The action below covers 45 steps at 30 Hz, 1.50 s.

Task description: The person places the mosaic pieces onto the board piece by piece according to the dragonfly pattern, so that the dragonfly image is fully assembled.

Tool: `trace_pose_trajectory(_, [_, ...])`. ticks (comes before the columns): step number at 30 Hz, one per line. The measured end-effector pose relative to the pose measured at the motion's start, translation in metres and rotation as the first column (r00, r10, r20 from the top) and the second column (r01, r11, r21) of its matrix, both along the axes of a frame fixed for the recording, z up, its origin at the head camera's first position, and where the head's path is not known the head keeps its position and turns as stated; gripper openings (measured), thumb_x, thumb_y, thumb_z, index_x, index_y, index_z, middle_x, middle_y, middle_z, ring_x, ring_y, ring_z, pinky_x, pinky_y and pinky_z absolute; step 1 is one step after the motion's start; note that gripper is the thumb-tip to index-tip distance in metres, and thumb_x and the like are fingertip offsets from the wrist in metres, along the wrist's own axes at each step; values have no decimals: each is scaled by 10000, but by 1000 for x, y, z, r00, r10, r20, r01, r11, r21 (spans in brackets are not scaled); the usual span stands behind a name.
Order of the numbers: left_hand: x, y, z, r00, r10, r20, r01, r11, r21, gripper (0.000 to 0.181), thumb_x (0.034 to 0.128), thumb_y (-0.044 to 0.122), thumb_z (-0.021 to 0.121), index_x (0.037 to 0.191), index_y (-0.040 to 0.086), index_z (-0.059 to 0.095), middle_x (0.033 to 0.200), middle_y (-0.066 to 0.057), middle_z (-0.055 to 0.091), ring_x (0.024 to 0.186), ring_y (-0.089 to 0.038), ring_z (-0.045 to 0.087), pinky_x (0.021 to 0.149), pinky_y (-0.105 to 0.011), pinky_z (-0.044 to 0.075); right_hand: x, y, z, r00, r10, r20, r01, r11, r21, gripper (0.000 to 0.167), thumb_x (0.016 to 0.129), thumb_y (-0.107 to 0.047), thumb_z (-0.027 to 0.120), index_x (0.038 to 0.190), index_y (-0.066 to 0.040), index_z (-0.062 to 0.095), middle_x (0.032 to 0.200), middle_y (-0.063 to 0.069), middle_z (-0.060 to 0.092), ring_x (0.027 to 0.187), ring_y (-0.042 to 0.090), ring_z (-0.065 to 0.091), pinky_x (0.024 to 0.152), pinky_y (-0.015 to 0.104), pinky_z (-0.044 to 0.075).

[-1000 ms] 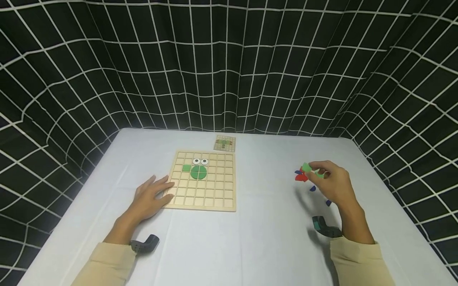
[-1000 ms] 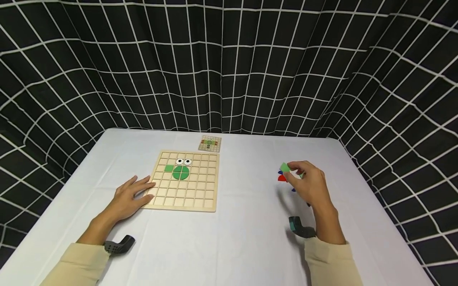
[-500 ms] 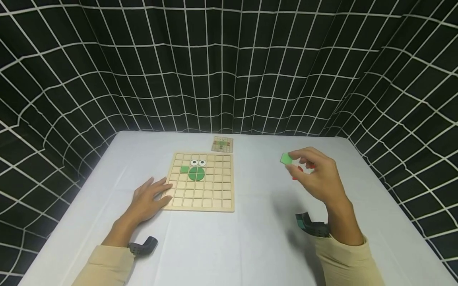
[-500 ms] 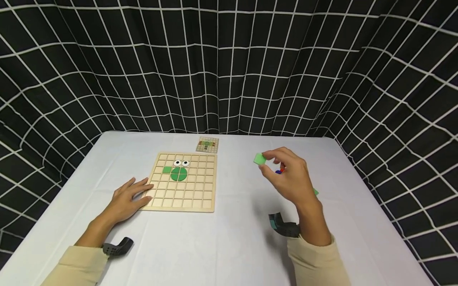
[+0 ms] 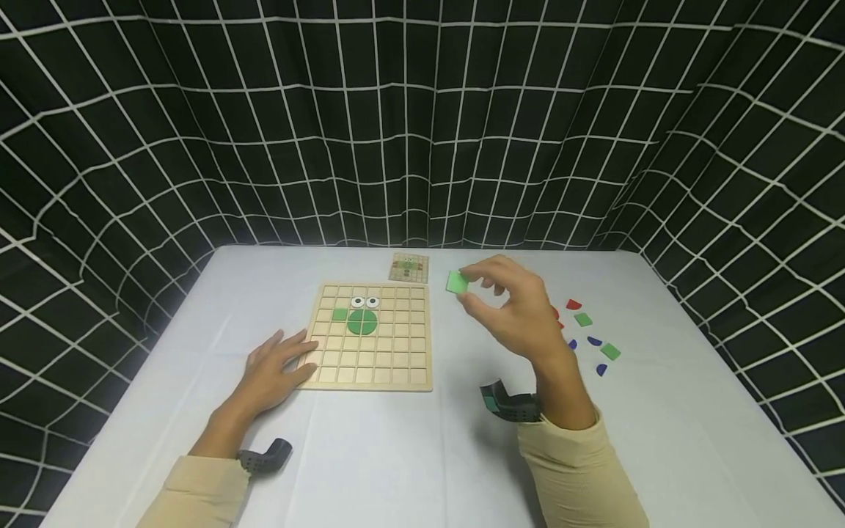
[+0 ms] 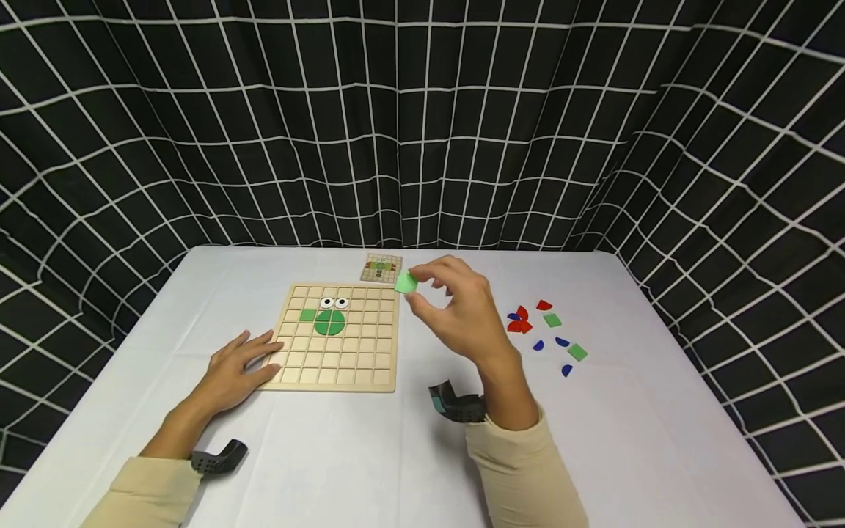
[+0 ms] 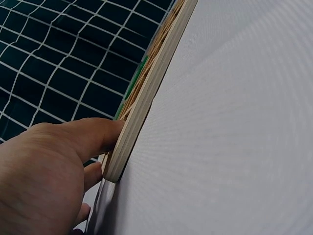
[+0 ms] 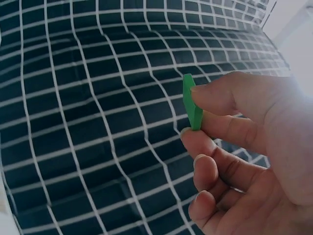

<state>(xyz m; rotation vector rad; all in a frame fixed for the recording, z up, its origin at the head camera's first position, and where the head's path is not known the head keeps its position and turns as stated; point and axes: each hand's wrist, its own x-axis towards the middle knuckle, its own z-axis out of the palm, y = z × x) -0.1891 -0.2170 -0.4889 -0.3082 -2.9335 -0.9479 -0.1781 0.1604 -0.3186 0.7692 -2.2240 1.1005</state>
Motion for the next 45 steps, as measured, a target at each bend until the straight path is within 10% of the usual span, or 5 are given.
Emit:
trace_pose_trajectory(20, [1,-1,-2,1000,-17,-14,17,1000,4,428,902,293,666,1293,127,615,1486,-125,400,1406,-424,149,1098,-611,46,-46,-96,-49,980,77,186,-85,996,36,217,836,-81,746,1046,-38,709,1081,61,667,887,203,592,691,293,495])
trace_pose_trajectory(45, [0,-1,0,999,-24,23,23,1000,12,436,915,323,658,1309,145,608,1505,-103,379,1420,-404,121,1084,-646,27,-81,-163,-112,832,-12,555,-118,973,197,284,914,-179,686,1171,-60,683,1163,43,644,1064,211,586,873,269,498])
